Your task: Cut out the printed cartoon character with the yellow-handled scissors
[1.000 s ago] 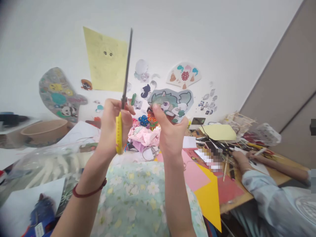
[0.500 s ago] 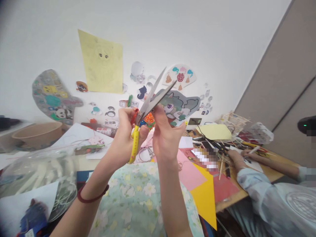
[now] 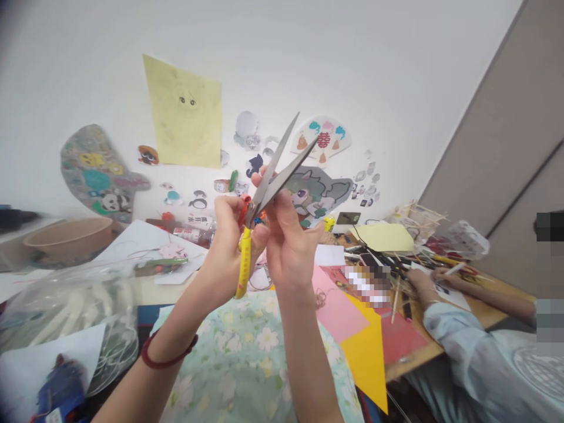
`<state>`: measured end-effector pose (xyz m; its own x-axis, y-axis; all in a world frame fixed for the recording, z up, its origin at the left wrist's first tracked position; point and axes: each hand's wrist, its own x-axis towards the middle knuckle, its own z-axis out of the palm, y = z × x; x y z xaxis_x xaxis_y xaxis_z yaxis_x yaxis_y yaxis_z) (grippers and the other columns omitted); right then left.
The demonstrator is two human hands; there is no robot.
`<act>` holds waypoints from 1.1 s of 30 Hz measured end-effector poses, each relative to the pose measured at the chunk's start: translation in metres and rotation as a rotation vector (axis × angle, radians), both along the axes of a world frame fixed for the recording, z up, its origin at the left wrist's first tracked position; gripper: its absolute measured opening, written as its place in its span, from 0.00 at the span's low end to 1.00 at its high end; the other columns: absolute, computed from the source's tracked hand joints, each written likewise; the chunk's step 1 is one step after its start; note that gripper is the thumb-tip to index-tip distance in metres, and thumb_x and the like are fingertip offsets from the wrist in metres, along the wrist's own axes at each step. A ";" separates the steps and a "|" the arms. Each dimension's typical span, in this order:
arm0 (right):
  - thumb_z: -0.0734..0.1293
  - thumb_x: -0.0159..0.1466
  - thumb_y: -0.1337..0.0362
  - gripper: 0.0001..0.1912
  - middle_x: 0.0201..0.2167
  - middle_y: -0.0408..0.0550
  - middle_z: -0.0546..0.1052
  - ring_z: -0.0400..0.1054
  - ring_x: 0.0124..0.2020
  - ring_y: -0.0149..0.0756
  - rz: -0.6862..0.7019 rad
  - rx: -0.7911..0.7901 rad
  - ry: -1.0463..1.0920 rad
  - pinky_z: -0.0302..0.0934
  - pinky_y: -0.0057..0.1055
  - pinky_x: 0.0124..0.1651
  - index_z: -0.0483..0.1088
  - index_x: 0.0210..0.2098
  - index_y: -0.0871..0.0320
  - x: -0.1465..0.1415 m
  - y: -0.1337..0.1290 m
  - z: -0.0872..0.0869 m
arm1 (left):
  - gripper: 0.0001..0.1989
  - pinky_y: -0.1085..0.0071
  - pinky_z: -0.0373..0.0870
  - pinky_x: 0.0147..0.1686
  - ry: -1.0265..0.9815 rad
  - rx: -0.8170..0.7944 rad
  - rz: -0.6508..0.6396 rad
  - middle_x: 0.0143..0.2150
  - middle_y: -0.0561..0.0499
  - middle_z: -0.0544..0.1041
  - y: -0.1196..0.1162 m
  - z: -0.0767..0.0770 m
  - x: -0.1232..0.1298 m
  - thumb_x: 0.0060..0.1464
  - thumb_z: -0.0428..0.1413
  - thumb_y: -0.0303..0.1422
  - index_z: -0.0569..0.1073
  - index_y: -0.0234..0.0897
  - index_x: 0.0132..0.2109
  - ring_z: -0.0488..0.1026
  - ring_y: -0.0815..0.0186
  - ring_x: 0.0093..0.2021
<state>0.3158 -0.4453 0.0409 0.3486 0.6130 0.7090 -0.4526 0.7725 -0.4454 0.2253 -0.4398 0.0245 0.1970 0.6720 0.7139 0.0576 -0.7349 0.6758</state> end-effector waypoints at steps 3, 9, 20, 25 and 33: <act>0.71 0.64 0.58 0.11 0.52 0.39 0.81 0.74 0.60 0.35 0.025 0.018 -0.007 0.76 0.28 0.51 0.78 0.45 0.48 -0.002 0.000 0.000 | 0.26 0.62 0.63 0.37 0.004 0.002 0.005 0.49 0.45 0.67 0.000 0.000 0.000 0.59 0.53 0.56 0.53 0.42 0.48 0.68 0.61 0.41; 0.72 0.63 0.58 0.11 0.53 0.39 0.81 0.74 0.59 0.34 0.028 0.015 0.012 0.76 0.24 0.49 0.78 0.45 0.49 -0.004 0.002 0.001 | 0.27 0.63 0.63 0.37 0.006 0.002 -0.009 0.48 0.45 0.67 0.002 -0.001 -0.001 0.59 0.50 0.59 0.52 0.42 0.48 0.68 0.61 0.40; 0.71 0.63 0.55 0.12 0.59 0.39 0.77 0.66 0.67 0.38 -0.025 -0.019 -0.038 0.77 0.25 0.47 0.78 0.46 0.47 -0.002 0.001 0.000 | 0.29 0.61 0.65 0.38 -0.001 0.022 -0.018 0.47 0.45 0.66 0.004 -0.001 -0.002 0.58 0.50 0.61 0.53 0.43 0.47 0.66 0.60 0.41; 0.74 0.58 0.55 0.16 0.59 0.40 0.77 0.69 0.64 0.40 -0.071 -0.041 0.006 0.78 0.25 0.44 0.78 0.46 0.50 -0.002 0.003 0.001 | 0.27 0.63 0.64 0.36 0.004 0.016 -0.038 0.43 0.48 0.66 0.005 -0.003 -0.003 0.59 0.50 0.60 0.52 0.43 0.47 0.66 0.63 0.36; 0.74 0.59 0.57 0.17 0.58 0.44 0.78 0.74 0.59 0.38 -0.011 -0.015 0.014 0.77 0.27 0.46 0.77 0.46 0.52 0.000 0.004 0.002 | 0.24 0.62 0.65 0.38 0.055 0.024 0.002 0.43 0.48 0.67 0.004 -0.002 -0.008 0.62 0.51 0.55 0.53 0.43 0.48 0.67 0.62 0.38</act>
<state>0.3163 -0.4417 0.0425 0.3654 0.6198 0.6945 -0.4499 0.7708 -0.4511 0.2177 -0.4358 0.0228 0.2345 0.6553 0.7181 0.0955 -0.7506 0.6538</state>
